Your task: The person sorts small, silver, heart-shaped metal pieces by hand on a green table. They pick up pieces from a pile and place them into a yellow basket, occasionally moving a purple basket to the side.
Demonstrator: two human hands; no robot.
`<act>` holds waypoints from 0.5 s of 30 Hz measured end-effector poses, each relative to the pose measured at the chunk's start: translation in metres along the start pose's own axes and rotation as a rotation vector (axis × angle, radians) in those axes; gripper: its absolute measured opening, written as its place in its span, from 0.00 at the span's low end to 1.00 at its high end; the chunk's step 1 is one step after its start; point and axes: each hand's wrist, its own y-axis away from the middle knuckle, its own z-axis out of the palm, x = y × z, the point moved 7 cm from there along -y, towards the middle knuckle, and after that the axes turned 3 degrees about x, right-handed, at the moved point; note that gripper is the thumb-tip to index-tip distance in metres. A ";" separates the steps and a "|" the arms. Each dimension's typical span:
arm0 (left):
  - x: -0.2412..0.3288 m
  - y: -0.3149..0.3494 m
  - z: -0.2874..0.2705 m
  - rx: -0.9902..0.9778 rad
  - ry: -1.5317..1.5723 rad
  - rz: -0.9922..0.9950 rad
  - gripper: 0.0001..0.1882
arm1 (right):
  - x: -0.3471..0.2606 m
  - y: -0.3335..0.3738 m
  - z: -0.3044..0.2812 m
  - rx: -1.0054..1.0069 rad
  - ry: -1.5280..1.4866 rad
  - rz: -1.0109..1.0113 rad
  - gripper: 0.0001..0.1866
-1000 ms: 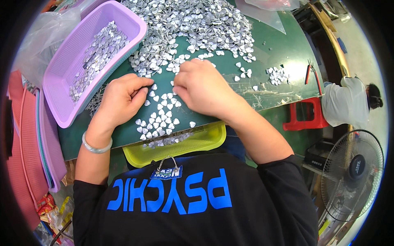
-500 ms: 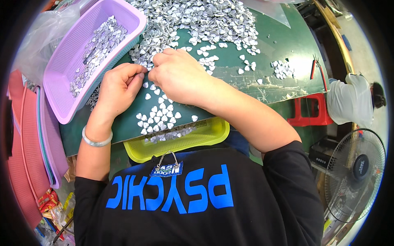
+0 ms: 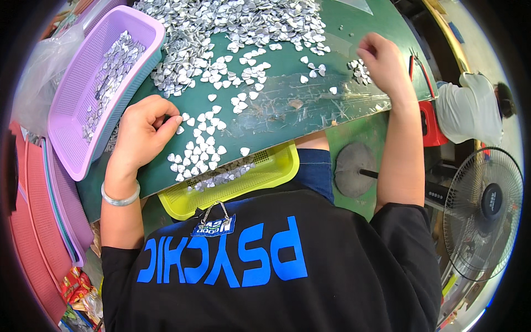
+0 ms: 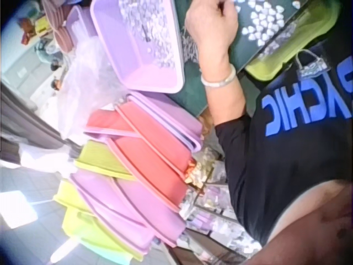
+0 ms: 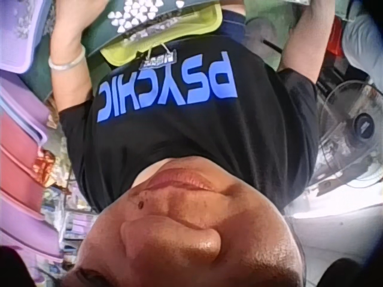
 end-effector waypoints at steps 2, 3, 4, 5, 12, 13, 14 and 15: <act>0.002 -0.001 0.000 -0.005 0.003 -0.012 0.04 | 0.042 0.004 -0.001 -0.032 0.009 0.071 0.07; 0.003 0.000 0.001 0.008 0.029 -0.025 0.05 | 0.054 0.007 0.003 -0.037 0.009 0.087 0.07; 0.004 0.000 0.002 0.024 0.051 -0.043 0.06 | 0.059 0.008 0.011 -0.044 0.004 0.099 0.07; 0.008 0.000 0.004 0.022 0.037 -0.019 0.07 | 0.064 0.010 0.016 -0.051 -0.001 0.113 0.07; 0.051 -0.012 0.026 -0.055 -0.048 0.254 0.12 | -0.024 0.016 0.019 0.176 -0.006 -0.175 0.06; 0.056 -0.013 0.028 -0.063 -0.082 0.269 0.13 | -0.047 0.019 0.026 0.146 -0.080 -0.261 0.06; 0.060 -0.015 0.030 -0.073 -0.111 0.291 0.13 | -0.070 0.024 0.032 0.118 -0.147 -0.341 0.05; 0.061 -0.016 0.031 -0.087 -0.145 0.289 0.13 | -0.091 0.028 0.040 0.075 -0.180 -0.408 0.05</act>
